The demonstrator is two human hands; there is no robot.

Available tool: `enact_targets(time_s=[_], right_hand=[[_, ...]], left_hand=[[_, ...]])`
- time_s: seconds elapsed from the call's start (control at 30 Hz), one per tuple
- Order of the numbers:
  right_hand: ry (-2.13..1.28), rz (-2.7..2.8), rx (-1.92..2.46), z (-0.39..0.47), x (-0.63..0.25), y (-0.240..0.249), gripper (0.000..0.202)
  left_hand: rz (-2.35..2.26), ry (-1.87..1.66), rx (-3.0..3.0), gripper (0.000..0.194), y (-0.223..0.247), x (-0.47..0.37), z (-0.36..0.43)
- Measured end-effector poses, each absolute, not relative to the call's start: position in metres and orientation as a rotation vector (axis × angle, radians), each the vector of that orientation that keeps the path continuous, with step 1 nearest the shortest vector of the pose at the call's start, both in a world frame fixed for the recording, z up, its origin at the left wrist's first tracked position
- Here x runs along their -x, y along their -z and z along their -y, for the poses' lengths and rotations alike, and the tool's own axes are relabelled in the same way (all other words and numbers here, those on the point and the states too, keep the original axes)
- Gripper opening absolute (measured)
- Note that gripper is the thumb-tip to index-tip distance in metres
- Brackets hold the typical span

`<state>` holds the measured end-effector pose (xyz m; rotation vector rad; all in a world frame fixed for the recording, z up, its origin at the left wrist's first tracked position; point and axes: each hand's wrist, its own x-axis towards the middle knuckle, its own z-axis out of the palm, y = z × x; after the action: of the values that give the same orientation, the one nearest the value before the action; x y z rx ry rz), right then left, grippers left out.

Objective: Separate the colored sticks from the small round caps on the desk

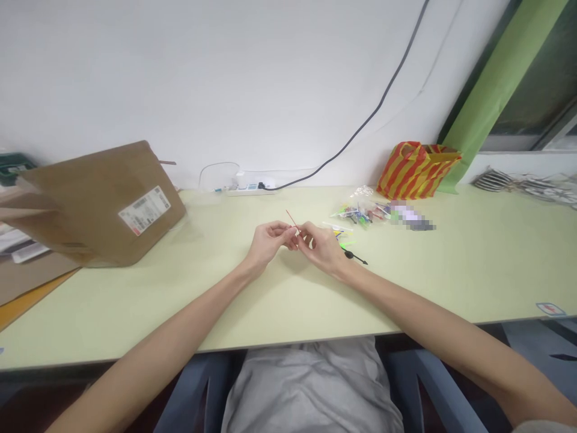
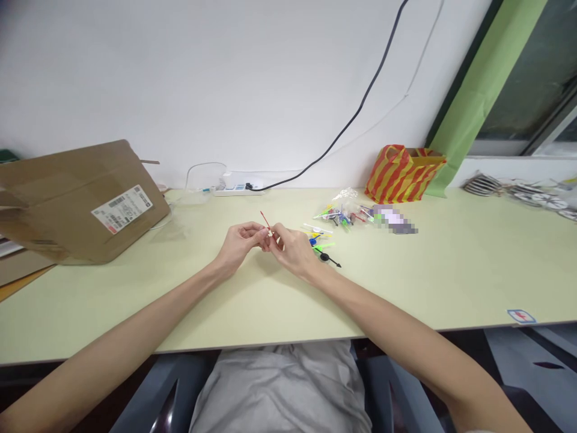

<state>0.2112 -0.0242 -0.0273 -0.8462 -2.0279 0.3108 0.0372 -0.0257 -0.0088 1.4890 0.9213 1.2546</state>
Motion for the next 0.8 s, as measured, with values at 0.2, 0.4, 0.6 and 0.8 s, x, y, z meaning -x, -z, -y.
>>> enact_targets(time_s=[0.2,0.4,0.6,0.8], right_hand=[[-0.394,2.001,0.81,0.025,-0.213,0.022,0.009],[-0.657,1.79,0.823,0.022,-0.217,0.001,0.025],[-0.774,1.859,0.809,0.012,-0.22,0.006,0.022],[-0.57,1.89,0.863,0.002,-0.234,-0.014,0.018]], left_hand=[[-0.934,-1.254,-1.554,0.037,0.005,-0.035,0.025],[-0.9,-1.25,-1.662,0.031,0.01,-0.036,0.021],[-0.93,-1.16,-1.749,0.029,0.018,-0.033,0.016],[-0.929,-1.112,-1.795,0.035,0.016,-0.031,0.013]])
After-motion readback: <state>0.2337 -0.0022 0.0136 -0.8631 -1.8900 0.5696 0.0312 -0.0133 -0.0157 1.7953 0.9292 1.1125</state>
